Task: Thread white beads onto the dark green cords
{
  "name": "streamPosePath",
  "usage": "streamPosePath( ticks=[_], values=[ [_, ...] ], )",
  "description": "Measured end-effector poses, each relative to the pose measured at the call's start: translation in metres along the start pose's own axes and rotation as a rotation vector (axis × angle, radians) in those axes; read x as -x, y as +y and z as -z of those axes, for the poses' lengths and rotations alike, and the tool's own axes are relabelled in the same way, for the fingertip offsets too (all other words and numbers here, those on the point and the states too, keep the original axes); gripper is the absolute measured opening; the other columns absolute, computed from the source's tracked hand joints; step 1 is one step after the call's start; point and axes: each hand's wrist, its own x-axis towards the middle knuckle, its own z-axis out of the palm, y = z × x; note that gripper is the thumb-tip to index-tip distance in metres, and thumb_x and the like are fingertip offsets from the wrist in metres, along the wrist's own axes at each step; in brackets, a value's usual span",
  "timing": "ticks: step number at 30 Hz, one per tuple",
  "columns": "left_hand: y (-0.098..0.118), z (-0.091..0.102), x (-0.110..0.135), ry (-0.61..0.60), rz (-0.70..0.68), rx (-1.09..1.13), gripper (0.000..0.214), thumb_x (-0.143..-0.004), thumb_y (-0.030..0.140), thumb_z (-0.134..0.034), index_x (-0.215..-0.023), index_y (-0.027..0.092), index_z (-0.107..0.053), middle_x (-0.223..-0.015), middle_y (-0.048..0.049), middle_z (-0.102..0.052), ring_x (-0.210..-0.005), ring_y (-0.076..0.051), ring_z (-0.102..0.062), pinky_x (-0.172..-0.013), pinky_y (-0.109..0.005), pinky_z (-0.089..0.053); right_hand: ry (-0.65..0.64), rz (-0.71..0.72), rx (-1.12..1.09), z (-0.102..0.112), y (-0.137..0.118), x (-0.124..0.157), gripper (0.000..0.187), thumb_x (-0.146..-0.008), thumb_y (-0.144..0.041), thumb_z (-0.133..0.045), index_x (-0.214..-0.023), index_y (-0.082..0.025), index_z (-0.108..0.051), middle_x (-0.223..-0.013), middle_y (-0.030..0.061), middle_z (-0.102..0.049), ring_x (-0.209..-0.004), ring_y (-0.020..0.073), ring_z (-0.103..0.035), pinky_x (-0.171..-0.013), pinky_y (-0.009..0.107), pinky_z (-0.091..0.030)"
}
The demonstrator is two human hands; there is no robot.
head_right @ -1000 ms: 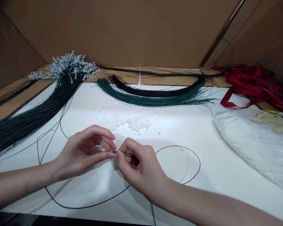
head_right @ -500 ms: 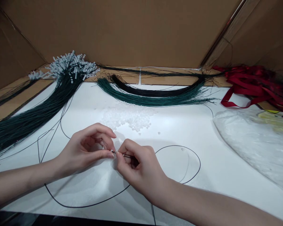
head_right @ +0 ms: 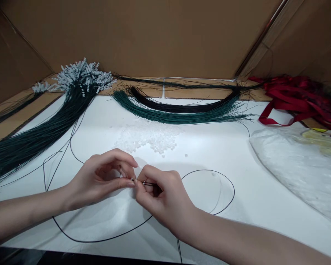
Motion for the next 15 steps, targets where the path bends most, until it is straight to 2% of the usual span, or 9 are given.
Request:
streamPosePath(
  ticks=[7, 15],
  values=[
    [0.0, -0.0003, -0.0003, 0.034, -0.021, 0.004, 0.028, -0.085, 0.025, -0.074, -0.108, 0.018, -0.06, -0.084, -0.0021, -0.067, -0.074, -0.012, -0.065, -0.063, -0.02, -0.053, -0.002, -0.023, -0.024, 0.0029, -0.0045, -0.0009, 0.022, -0.094, -0.028, -0.052, -0.074, -0.018, -0.053, -0.055, -0.006, -0.039, -0.05, 0.0088, -0.032, -0.047, 0.023, -0.026],
    [-0.0026, -0.002, 0.0007, 0.034, -0.033, 0.001, 0.028, -0.086, 0.023, -0.074, -0.11, 0.019, -0.059, -0.088, -0.0025, -0.068, -0.077, -0.011, -0.065, -0.068, -0.02, -0.053, -0.009, 0.021, -0.012, 0.0013, -0.0045, 0.0006, 0.019, -0.096, -0.024, -0.049, -0.078, -0.019, -0.05, -0.059, -0.0058, -0.04, -0.052, 0.0089, -0.033, -0.049, 0.024, -0.027]
  ],
)
